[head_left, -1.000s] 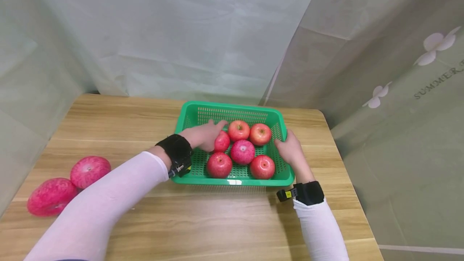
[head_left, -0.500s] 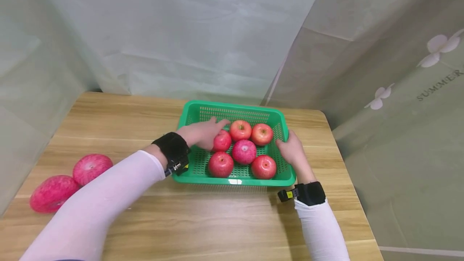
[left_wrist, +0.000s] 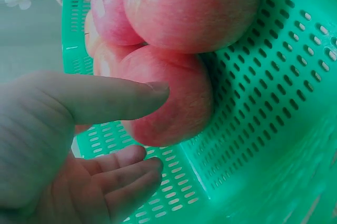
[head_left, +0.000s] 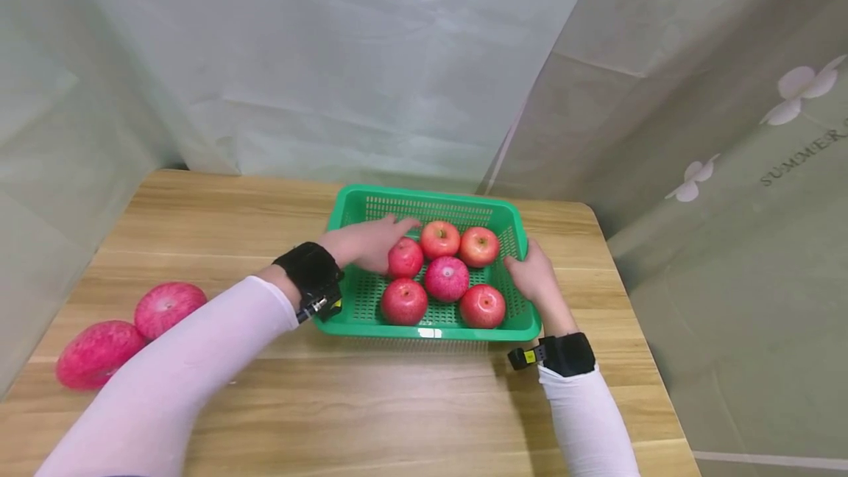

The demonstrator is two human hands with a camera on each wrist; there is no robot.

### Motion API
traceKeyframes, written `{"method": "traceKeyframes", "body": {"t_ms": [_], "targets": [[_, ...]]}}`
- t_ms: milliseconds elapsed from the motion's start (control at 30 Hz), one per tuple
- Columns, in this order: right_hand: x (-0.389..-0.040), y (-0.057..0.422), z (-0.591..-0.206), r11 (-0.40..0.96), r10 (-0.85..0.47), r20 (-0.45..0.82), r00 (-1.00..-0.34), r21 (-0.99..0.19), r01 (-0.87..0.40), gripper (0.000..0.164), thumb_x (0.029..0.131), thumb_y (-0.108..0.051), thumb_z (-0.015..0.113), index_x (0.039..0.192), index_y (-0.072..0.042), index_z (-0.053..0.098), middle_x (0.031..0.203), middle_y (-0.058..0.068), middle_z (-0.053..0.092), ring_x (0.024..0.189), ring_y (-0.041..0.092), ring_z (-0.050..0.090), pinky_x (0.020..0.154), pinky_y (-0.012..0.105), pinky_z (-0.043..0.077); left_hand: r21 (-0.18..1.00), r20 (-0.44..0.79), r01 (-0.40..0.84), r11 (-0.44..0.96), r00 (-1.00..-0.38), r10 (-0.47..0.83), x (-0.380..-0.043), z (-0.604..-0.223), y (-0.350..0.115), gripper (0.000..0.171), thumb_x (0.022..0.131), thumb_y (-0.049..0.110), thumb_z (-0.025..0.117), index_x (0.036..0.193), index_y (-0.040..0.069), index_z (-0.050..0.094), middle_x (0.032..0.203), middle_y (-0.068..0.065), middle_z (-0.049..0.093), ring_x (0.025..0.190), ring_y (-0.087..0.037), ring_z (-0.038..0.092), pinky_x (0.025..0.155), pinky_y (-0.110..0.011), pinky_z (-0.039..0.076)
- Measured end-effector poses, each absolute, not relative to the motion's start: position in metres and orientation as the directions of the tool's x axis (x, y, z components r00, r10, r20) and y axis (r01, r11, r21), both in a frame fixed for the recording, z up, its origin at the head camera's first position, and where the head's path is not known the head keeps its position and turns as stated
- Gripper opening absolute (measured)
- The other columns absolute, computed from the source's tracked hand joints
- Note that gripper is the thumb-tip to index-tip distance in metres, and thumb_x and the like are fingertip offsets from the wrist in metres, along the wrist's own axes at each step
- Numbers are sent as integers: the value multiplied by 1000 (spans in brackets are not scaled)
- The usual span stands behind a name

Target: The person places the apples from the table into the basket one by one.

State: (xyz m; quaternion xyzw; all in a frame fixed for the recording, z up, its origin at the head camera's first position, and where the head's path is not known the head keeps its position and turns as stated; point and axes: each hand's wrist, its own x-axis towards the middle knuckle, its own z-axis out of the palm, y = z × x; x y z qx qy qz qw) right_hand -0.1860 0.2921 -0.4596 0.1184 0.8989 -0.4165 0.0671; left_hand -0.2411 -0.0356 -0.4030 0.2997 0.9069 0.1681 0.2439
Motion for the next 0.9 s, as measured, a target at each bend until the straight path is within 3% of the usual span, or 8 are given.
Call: {"method": "traceKeyframes", "body": {"t_ms": [200,400,633,900], "targets": [[-188,292,-460,611,150,-232,-961,-742,275,58,108,-20,54,157,5,37,144,31,54,127,48,62,95,59,58,501,-271,492,712,-692,669,-243,-400,-46,92,90,18,84,167,12,33,156,-27,44,136,-38,54,108,-56,50],[-189,293,-460,611,152,-233,-961,-742,276,58,107,-20,54,157,4,38,143,31,55,124,47,64,93,58,59,550,-194,510,661,-692,696,-247,-393,-59,77,99,9,69,166,5,32,163,-26,41,146,-41,47,115,-58,43],[-190,294,-460,608,146,-230,-962,-746,271,59,107,-20,54,158,3,37,142,30,55,121,46,65,90,56,61,614,-81,523,591,-703,706,-246,-382,-80,70,101,10,65,164,1,34,153,-30,49,138,-43,53,110,-58,47],[-187,296,-459,609,158,-226,-961,-744,275,58,106,-20,54,156,5,38,142,31,55,123,47,64,93,58,59,658,-3,514,550,-729,685,-238,-370,-106,69,103,11,63,164,1,33,155,-30,47,143,-43,49,112,-60,45]]}}
